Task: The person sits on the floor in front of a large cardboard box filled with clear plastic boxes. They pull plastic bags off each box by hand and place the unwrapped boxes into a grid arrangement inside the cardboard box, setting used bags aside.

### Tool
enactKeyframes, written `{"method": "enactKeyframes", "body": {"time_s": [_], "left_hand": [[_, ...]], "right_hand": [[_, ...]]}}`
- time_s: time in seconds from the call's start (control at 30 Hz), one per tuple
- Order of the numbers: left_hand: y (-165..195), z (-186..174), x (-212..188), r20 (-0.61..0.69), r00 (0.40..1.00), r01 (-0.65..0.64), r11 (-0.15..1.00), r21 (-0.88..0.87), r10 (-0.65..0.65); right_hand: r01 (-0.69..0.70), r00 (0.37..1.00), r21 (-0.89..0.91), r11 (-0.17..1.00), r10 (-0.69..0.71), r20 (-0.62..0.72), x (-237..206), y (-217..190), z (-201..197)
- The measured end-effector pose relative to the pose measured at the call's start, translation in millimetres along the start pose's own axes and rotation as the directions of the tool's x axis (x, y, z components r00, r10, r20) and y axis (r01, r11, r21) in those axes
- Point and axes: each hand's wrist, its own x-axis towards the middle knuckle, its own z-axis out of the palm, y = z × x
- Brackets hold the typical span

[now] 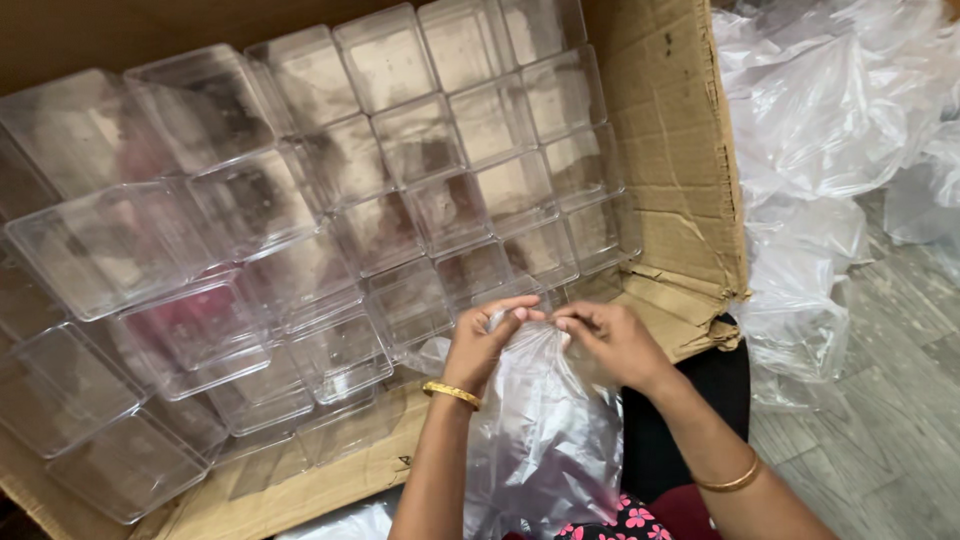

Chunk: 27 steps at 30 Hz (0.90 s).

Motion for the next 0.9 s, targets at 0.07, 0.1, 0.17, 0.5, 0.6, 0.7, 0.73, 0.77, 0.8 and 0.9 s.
{"method": "enactKeyframes", "body": {"time_s": [0.07,0.1,0.17,0.5,0.6,0.7,0.73,0.77,0.8,0.9], "left_hand": [[-13,-2,3,-0.071,0.997,-0.021,0.999,0.033,0.023],[-21,-2,4,-0.094,0.995,-0.041,0.999,0.031,0.044],[-31,-5,5,-0.148,0.985,-0.082,0.996,0.037,0.087],[-4,-65,-31,-0.053,0.993,0.080,0.948,-0.309,-0.101],[40,-122,-63,-0.280,0.941,0.141,0.973,-0.185,-0.190],[88,-173,-92,-0.144,0.987,-0.059,0.989,0.135,0.078],[104,-187,-100,-0.267,0.961,0.018,0.945,0.328,0.074],[119,-197,-106,-0.383,0.919,0.119,0.861,0.494,0.093],[131,-204,-113,-0.495,0.835,0.156,0.762,0.628,0.238],[154,-215,-126,-0.620,0.558,0.370,0.504,0.781,0.551]], "right_hand": [[-0.069,0.997,-0.074,0.995,0.071,0.021,0,-4,5],[-0.033,0.999,-0.113,0.993,0.031,-0.026,0,-6,9],[0.039,0.992,-0.192,0.981,-0.061,-0.110,4,-9,15],[-0.278,0.913,0.686,0.673,-0.038,0.407,37,18,29],[-0.198,0.844,0.812,0.549,-0.326,0.426,50,0,34],[-0.154,0.875,0.954,0.256,-0.414,0.252,83,-45,68],[-0.157,0.868,0.950,0.271,-0.421,0.263,98,-63,84],[-0.116,0.865,0.917,0.381,-0.415,0.281,113,-82,101],[-0.072,0.863,0.871,0.487,-0.408,0.299,126,-99,121],[0.313,0.906,0.396,0.863,-0.396,0.147,149,-143,189]]}}
